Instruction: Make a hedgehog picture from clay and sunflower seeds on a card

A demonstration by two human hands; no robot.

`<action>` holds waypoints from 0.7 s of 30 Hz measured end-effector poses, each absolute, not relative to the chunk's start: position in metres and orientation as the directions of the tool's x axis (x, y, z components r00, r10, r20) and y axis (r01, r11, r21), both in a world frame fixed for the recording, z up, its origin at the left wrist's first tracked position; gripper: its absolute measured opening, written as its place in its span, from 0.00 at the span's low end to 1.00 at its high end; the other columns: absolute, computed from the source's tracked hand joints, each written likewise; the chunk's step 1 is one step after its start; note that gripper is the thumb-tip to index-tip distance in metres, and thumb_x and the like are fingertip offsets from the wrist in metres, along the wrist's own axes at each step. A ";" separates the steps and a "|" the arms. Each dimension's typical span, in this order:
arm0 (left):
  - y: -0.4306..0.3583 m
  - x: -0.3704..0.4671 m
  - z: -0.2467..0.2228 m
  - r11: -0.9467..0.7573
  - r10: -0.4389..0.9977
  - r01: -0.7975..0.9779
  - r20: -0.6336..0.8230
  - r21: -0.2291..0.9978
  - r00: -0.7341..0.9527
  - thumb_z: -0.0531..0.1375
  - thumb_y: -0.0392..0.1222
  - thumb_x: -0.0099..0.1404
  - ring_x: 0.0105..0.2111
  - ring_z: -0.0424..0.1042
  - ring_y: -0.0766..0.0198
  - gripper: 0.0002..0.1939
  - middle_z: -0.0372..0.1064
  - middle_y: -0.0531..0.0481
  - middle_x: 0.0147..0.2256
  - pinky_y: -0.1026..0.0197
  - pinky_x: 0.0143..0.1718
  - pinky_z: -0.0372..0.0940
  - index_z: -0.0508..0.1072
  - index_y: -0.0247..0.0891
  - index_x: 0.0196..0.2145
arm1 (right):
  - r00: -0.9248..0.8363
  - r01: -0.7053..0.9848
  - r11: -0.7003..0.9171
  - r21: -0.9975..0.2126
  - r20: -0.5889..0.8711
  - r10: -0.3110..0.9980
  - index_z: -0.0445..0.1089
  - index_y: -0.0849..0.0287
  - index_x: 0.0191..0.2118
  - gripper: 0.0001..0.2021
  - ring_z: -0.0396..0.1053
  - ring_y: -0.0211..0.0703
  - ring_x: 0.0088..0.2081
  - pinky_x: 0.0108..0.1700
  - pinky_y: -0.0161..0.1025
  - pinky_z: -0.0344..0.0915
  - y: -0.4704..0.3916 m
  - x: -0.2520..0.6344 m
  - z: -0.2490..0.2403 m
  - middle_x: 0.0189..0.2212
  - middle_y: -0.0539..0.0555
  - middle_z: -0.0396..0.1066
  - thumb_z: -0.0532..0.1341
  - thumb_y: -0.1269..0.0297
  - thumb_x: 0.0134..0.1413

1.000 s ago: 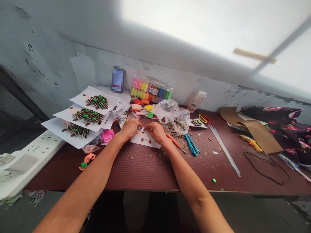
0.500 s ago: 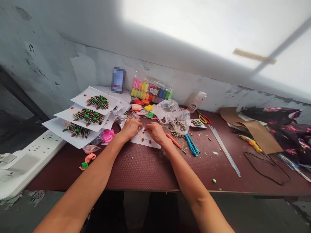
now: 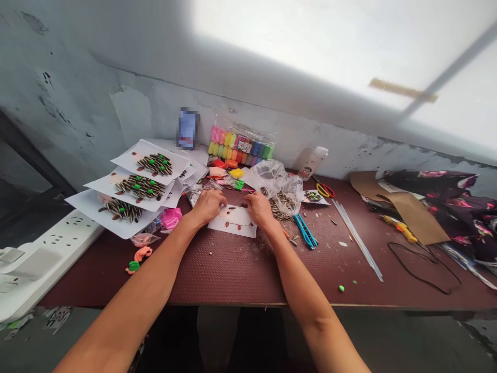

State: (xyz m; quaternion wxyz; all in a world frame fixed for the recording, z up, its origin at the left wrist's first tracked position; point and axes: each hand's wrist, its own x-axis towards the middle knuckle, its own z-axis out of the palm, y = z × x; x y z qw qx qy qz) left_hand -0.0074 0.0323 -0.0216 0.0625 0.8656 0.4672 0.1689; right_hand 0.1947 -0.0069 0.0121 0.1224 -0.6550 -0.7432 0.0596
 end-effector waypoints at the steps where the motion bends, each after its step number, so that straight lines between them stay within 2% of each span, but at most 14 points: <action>1: 0.032 -0.007 -0.022 -0.557 0.829 0.786 0.238 0.268 0.506 0.55 0.31 0.63 0.43 0.75 0.55 0.18 0.79 0.45 0.40 0.56 0.48 0.66 0.85 0.43 0.38 | -0.067 0.965 0.093 -0.244 0.114 0.991 0.77 0.59 0.55 0.19 0.71 0.49 0.53 0.54 0.39 0.64 -0.005 0.199 0.012 0.50 0.62 0.76 0.53 0.72 0.68; 4: 0.031 -0.006 -0.022 -0.548 0.834 0.790 0.250 0.273 0.492 0.55 0.32 0.64 0.44 0.75 0.54 0.18 0.78 0.44 0.40 0.54 0.48 0.67 0.84 0.43 0.39 | 0.024 0.968 0.014 -0.250 0.151 0.988 0.77 0.61 0.57 0.21 0.72 0.51 0.53 0.54 0.41 0.64 0.000 0.213 0.011 0.52 0.64 0.75 0.50 0.72 0.69; 7: 0.030 -0.005 -0.022 -0.522 0.849 0.805 0.263 0.283 0.458 0.55 0.32 0.64 0.45 0.75 0.53 0.18 0.77 0.44 0.41 0.54 0.49 0.66 0.83 0.42 0.43 | 0.070 0.967 -0.032 -0.254 0.141 0.988 0.79 0.60 0.53 0.18 0.72 0.52 0.51 0.53 0.42 0.64 0.006 0.220 0.012 0.50 0.64 0.76 0.53 0.71 0.68; 13: 0.033 -0.004 -0.021 -0.495 0.866 0.819 0.240 0.290 0.438 0.55 0.34 0.65 0.44 0.75 0.52 0.15 0.77 0.43 0.40 0.53 0.49 0.67 0.82 0.41 0.40 | 0.056 0.974 -0.015 -0.228 0.172 0.984 0.81 0.59 0.48 0.14 0.72 0.51 0.50 0.51 0.41 0.65 0.024 0.217 0.014 0.46 0.63 0.77 0.58 0.67 0.66; 21: 0.032 -0.002 -0.018 -0.496 0.867 0.817 0.225 0.293 0.445 0.54 0.33 0.65 0.44 0.75 0.52 0.16 0.77 0.42 0.41 0.52 0.48 0.66 0.82 0.40 0.41 | 0.088 0.975 -0.064 -0.212 0.105 0.991 0.79 0.62 0.48 0.12 0.73 0.51 0.50 0.49 0.40 0.65 0.039 0.209 0.014 0.48 0.65 0.76 0.59 0.66 0.67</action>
